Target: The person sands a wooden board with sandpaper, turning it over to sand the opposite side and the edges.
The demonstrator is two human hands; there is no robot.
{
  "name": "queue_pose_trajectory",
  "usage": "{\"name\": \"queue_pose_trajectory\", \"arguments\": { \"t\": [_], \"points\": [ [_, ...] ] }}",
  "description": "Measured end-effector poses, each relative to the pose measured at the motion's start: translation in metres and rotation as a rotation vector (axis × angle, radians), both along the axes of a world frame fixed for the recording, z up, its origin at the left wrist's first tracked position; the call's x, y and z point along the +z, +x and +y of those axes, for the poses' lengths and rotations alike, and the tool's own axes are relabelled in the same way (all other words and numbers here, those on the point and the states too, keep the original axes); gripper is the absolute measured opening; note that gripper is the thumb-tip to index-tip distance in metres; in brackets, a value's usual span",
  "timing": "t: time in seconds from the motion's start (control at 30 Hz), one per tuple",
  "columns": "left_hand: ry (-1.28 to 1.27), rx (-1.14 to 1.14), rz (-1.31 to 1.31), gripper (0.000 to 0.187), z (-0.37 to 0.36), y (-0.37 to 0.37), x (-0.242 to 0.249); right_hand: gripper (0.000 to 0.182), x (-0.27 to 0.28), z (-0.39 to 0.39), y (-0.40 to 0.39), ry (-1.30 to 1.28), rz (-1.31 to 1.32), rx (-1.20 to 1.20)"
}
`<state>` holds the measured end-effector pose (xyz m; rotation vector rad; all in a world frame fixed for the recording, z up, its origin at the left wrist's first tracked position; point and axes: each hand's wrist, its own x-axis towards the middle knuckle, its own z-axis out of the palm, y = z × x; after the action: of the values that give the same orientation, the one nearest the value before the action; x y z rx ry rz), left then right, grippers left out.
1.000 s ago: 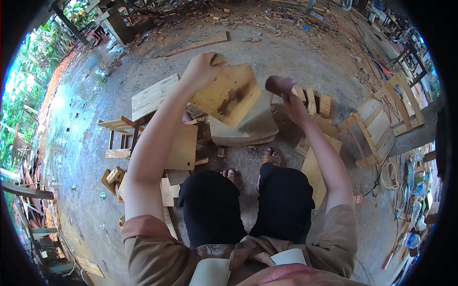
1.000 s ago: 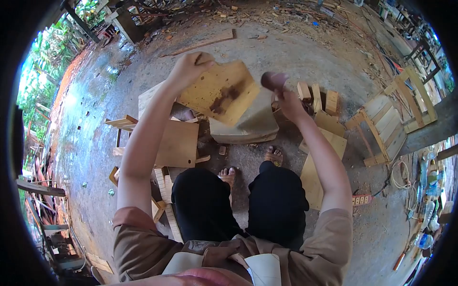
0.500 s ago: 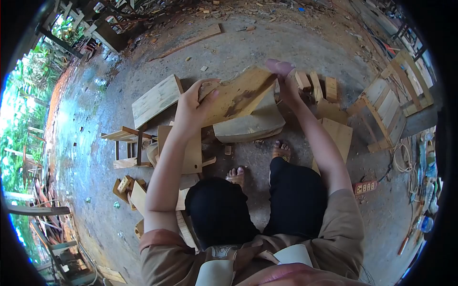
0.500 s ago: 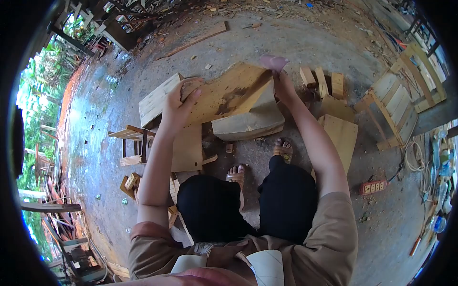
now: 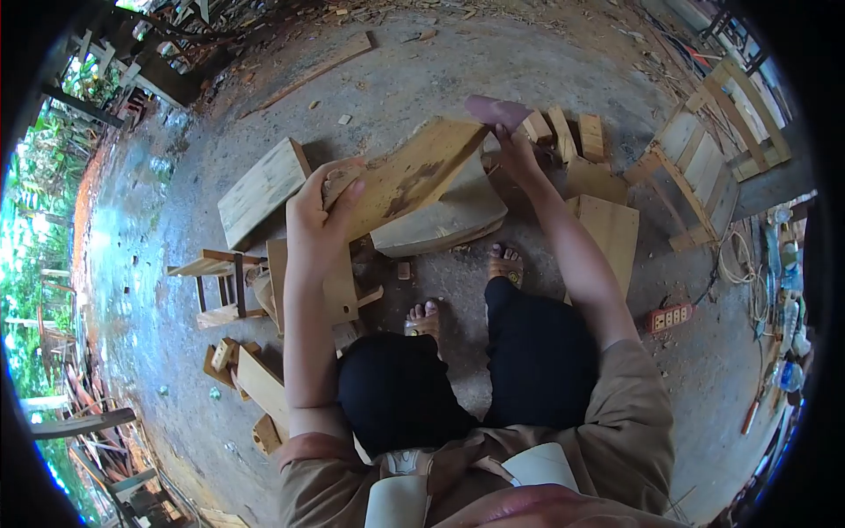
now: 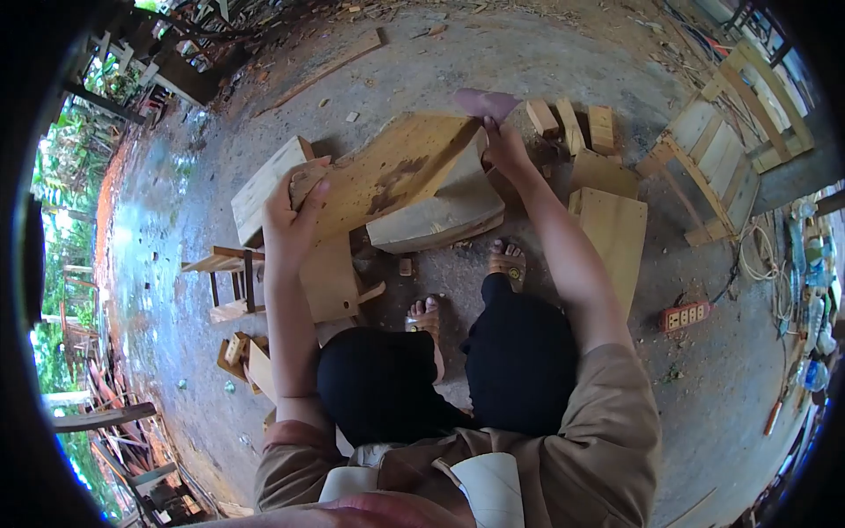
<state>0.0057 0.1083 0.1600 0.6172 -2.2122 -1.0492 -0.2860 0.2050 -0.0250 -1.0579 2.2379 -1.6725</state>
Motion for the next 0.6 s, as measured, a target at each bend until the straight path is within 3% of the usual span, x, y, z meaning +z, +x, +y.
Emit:
{"name": "queue_pose_trajectory", "arguments": {
  "t": [0.1, 0.23, 0.3, 0.37, 0.43, 0.5, 0.53, 0.57, 0.6],
  "points": [
    [0.037, -0.008, 0.048, 0.020, -0.003, 0.010, -0.002, 0.043, 0.010, 0.017, 0.005, 0.267, 0.042, -0.069],
    [0.185, 0.162, 0.118, 0.023, -0.015, 0.046, -0.036, 0.045, 0.021, 0.059, 0.008, 0.038, 0.125, -0.223],
    [0.197, 0.191, 0.220, 0.024, -0.009, 0.074, -0.060, 0.046, 0.013, 0.090, 0.009, -0.076, -0.389, -0.226],
    [0.185, 0.211, 0.327, 0.025, 0.000, 0.097, -0.085, 0.047, 0.013, 0.121, 0.026, -0.280, -0.586, -0.265],
    [0.339, 0.414, 0.370, 0.026, 0.017, 0.122, -0.117, 0.048, -0.004, 0.166, 0.025, -0.261, -0.703, -0.265],
    [0.681, 0.511, 0.595, 0.027, 0.027, 0.136, -0.163, 0.045, -0.044, 0.207, 0.017, -0.359, -0.710, -0.304],
    [0.849, 0.566, 0.704, 0.027, 0.029, 0.145, -0.180, 0.045, -0.052, 0.226, 0.025, -0.264, -0.508, -0.286],
    [0.681, 0.567, 0.703, 0.027, 0.040, 0.149, -0.177, 0.046, -0.058, 0.245, 0.033, -0.171, -0.308, -0.254],
    [0.510, 0.579, 0.689, 0.027, 0.051, 0.150, -0.173, 0.051, -0.061, 0.259, 0.036, -0.140, -0.360, -0.287]
  ]
}}
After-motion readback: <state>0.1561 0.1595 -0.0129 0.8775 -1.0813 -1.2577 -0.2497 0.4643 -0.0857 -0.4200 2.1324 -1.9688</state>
